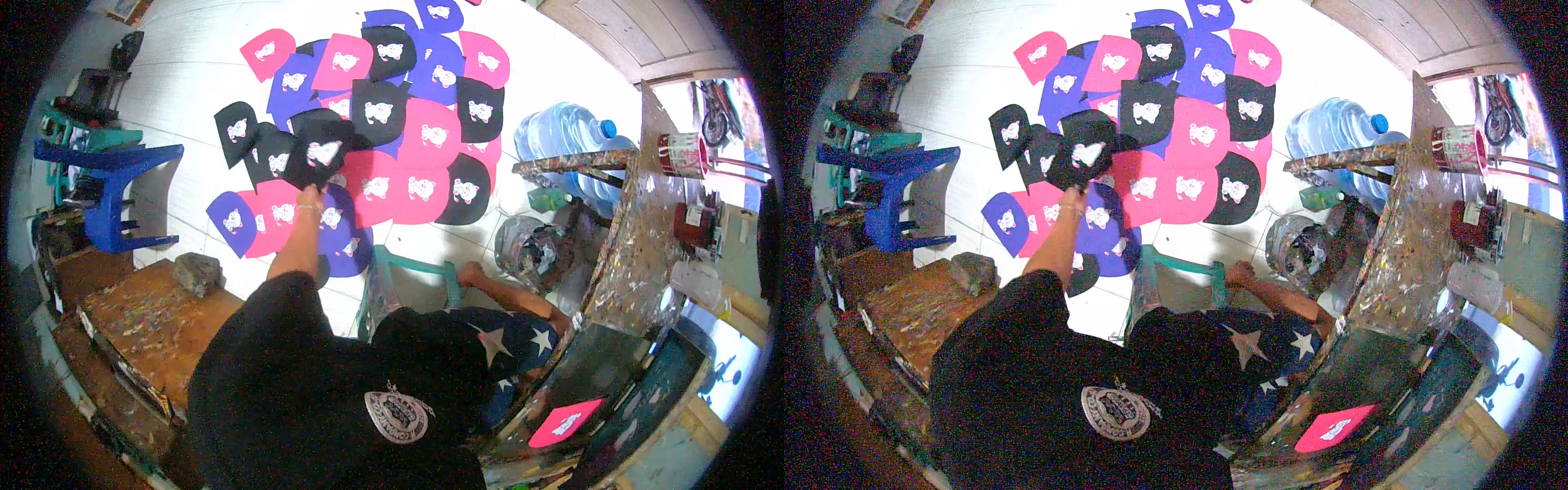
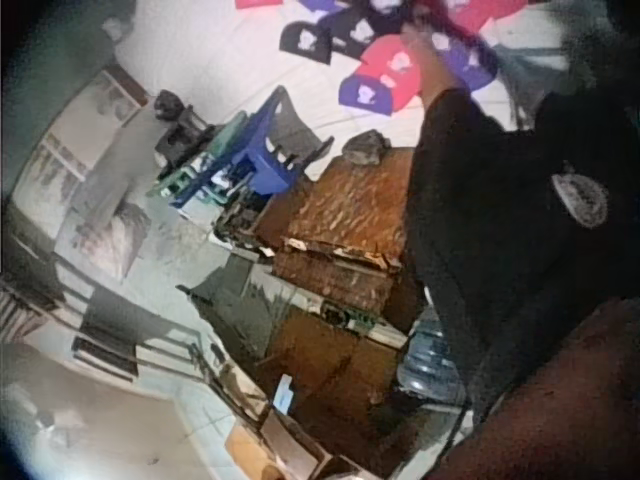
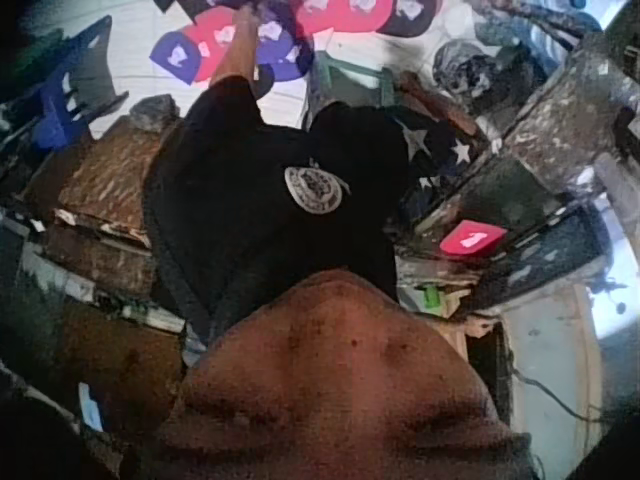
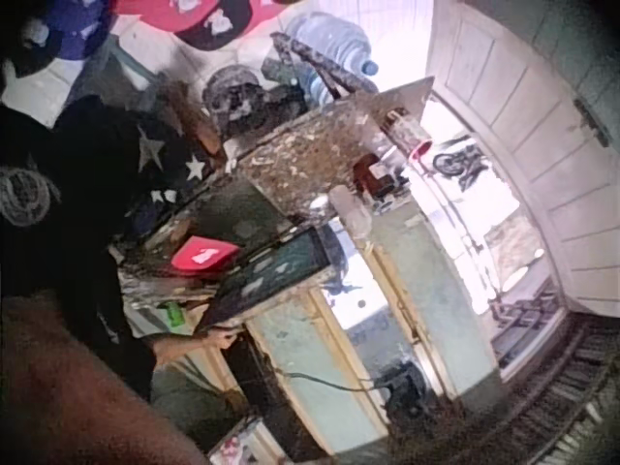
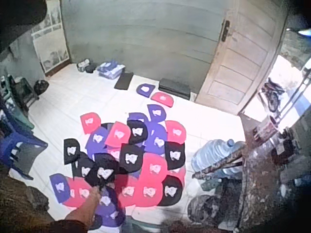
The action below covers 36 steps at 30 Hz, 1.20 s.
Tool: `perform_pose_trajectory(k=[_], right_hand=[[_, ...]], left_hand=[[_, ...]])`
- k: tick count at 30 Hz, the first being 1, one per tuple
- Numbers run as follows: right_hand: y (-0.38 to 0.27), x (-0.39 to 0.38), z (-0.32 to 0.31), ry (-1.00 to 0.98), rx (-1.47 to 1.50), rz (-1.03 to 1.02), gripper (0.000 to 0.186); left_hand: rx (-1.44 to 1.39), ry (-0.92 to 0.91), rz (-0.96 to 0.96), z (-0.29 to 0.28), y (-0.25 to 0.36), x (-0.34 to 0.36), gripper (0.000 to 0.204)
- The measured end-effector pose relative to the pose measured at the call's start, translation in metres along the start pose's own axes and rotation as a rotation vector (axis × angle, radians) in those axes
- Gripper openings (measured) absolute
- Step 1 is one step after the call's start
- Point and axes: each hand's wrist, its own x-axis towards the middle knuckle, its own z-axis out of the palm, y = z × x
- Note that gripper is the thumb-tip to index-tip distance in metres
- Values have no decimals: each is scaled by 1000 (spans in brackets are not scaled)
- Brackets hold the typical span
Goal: The person performs screen printing on various colored fabric pieces by lowering a screen frame onto the fabric, spreading ink with a squeegee, and placing the finished pieces on the floor to dry.
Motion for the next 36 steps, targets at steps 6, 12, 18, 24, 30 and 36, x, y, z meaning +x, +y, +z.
perform_pose_trajectory(k=[6, 12, 18, 24, 30, 36], right_hand=[[66, 16, 45, 61, 103, -157, 59], [42, -1, 32, 47, 151, 5, 53], [88, 16, 59, 97, 137, -64, 54], [56, 25, 41, 74, 81, -137, 54], [82, 71, 33, 17, 384, -281, 51], [258, 174, 72, -281, -319, -443, 55]], left_hand=[[132, -78, 122, 20, 49, 102, 29], [237, 84, -156, 46, 37, 54, 33], [1442, 120, 332, -12, -19, -6, 35], [1272, -265, 516, -10, -130, -188, 31], [876, -1451, 1013, 62, -187, -438, 25], [753, -2274, 1174, 127, -161, -650, 28]])
